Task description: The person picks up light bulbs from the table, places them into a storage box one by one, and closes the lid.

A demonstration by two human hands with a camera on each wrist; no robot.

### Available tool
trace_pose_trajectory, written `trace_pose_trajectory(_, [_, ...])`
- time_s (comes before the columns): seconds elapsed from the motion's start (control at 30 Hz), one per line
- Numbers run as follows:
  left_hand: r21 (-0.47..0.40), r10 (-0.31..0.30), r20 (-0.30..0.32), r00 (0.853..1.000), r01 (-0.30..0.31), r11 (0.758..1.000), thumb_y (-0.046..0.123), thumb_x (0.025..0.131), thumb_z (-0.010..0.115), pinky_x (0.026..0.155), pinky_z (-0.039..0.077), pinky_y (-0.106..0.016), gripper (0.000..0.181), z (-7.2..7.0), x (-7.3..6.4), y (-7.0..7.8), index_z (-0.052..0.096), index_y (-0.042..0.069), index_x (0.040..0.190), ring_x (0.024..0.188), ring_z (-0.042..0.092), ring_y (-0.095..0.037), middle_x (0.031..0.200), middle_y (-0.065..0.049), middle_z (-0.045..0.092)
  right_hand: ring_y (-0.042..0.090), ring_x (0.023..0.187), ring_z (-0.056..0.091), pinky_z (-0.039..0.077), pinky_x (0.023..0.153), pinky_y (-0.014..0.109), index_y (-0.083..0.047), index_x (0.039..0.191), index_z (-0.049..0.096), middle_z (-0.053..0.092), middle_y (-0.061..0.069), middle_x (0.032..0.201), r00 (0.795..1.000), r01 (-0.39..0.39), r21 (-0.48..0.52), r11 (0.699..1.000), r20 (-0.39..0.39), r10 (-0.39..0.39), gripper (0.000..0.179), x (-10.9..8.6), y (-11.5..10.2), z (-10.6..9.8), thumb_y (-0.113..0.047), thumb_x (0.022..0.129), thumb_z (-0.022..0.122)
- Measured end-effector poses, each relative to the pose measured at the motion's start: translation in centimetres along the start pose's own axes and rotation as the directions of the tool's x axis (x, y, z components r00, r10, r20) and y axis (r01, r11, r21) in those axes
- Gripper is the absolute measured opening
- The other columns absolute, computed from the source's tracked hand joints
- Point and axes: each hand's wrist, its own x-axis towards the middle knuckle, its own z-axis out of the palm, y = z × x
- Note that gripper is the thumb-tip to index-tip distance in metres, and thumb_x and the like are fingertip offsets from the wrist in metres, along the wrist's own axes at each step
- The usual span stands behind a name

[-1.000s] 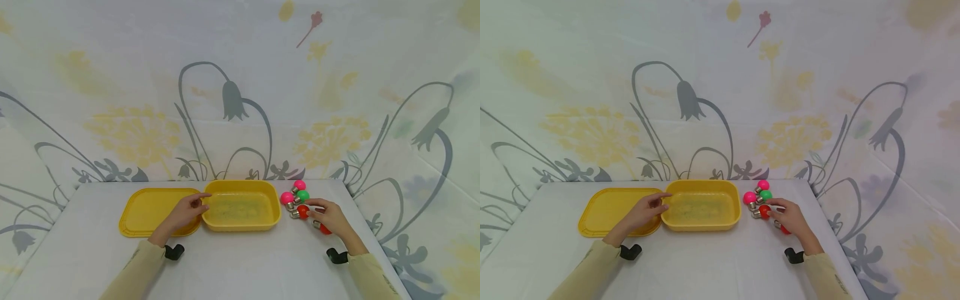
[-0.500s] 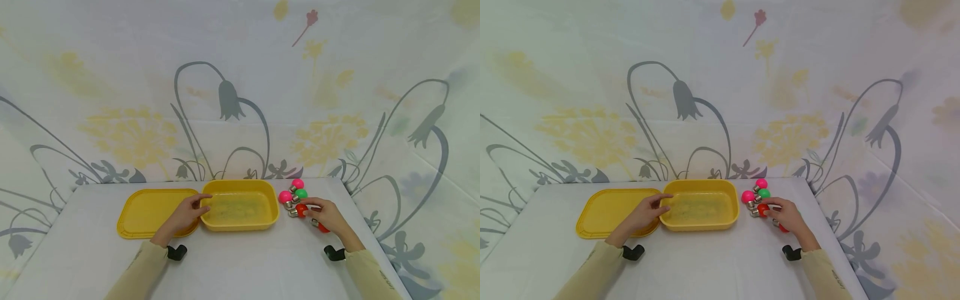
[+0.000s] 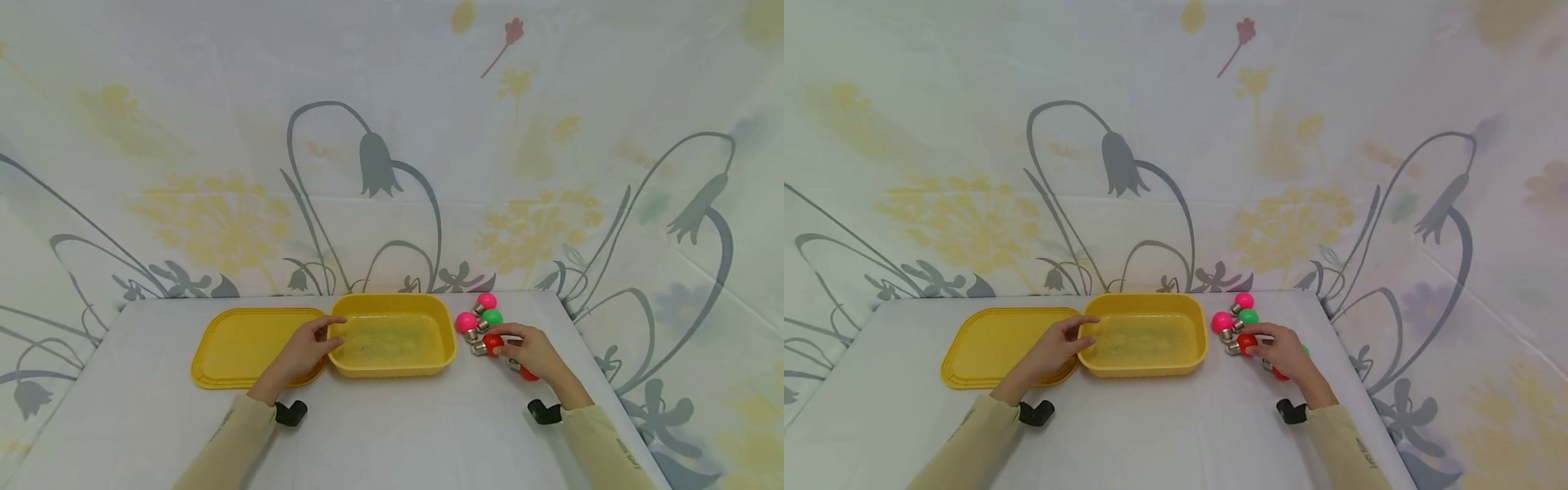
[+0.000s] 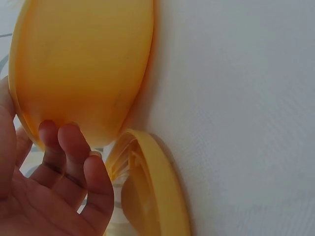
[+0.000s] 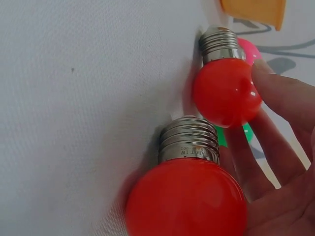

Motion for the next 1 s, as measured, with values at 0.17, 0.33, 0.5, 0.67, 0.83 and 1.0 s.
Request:
trace_pose_trajectory(0.17, [0.000, 0.004, -0.004, 1.000, -0.004, 1.000, 0.021, 0.092, 0.072, 0.058, 0.035, -0.024, 0.043, -0.3, -0.1, 0.0, 0.062, 0.006, 0.131, 0.077, 0.046, -0.020, 0.083, -0.005, 0.047, 0.041, 0.115, 0.058, 0.052, 0.094, 0.051, -0.004, 0.121, 0.069, 0.062, 0.020, 0.126, 0.999, -0.030, -0.024, 0.999, 0.017, 0.030, 0.037, -0.1, -0.2, 0.2, -0.012, 0.086, 0.078])
trace_pose_trajectory(0.33, [-0.012, -0.019, -0.003, 1.000, 0.019, 1.000, 0.019, 0.092, 0.072, 0.058, 0.039, -0.022, 0.042, -1.0, -0.4, 0.5, 0.062, 0.005, 0.131, 0.081, 0.050, -0.023, 0.090, -0.006, 0.053, 0.040, 0.113, 0.060, 0.053, 0.092, 0.050, -0.005, 0.121, 0.069, 0.063, 0.018, 0.123, 0.999, -0.046, -0.073, 0.996, 0.017, 0.047, 0.037, 0.1, -0.4, 0.1, -0.011, 0.086, 0.078])
trace_pose_trajectory(0.5, [-0.030, -0.031, 0.003, 1.000, 0.031, 0.999, 0.017, 0.092, 0.073, 0.055, 0.037, -0.021, 0.044, -1.3, -0.5, 0.7, 0.061, 0.002, 0.132, 0.079, 0.050, -0.022, 0.090, -0.007, 0.054, 0.039, 0.111, 0.061, 0.054, 0.091, 0.050, -0.006, 0.121, 0.069, 0.064, 0.017, 0.121, 0.998, -0.053, -0.102, 0.993, 0.013, 0.054, 0.036, 0.3, -0.5, 0.3, -0.010, 0.085, 0.078])
trace_pose_trajectory(0.67, [-0.055, -0.052, -0.003, 0.999, 0.051, 0.997, 0.016, 0.091, 0.073, 0.053, 0.035, -0.021, 0.045, -1.3, -0.4, 0.8, 0.061, 0.002, 0.132, 0.074, 0.047, -0.020, 0.088, -0.007, 0.053, 0.038, 0.113, 0.059, 0.053, 0.092, 0.050, -0.005, 0.121, 0.069, 0.065, 0.017, 0.121, 0.999, -0.051, -0.109, 0.993, 0.013, 0.053, 0.037, 0.4, -0.6, 0.4, -0.009, 0.085, 0.078])
trace_pose_trajectory(0.83, [-0.061, -0.058, -0.007, 0.998, 0.057, 0.996, 0.017, 0.091, 0.073, 0.053, 0.037, -0.021, 0.045, -1.2, -0.4, 0.6, 0.062, 0.002, 0.132, 0.072, 0.047, -0.020, 0.086, -0.006, 0.054, 0.039, 0.111, 0.061, 0.053, 0.092, 0.050, -0.006, 0.120, 0.069, 0.064, 0.017, 0.121, 0.997, -0.073, -0.112, 0.991, 0.022, 0.076, 0.037, 0.4, -0.7, 0.4, -0.010, 0.085, 0.079])
trace_pose_trajectory(1.0, [-0.091, -0.078, 0.006, 0.997, 0.078, 0.993, 0.017, 0.091, 0.073, 0.057, 0.046, -0.024, 0.046, -1.2, -0.4, 0.7, 0.061, 0.003, 0.133, 0.070, 0.053, -0.023, 0.084, -0.008, 0.056, 0.038, 0.111, 0.061, 0.053, 0.093, 0.049, -0.007, 0.120, 0.069, 0.064, 0.016, 0.121, 0.995, -0.088, -0.108, 0.990, 0.032, 0.092, 0.037, 0.3, -0.7, 0.2, -0.009, 0.084, 0.079])
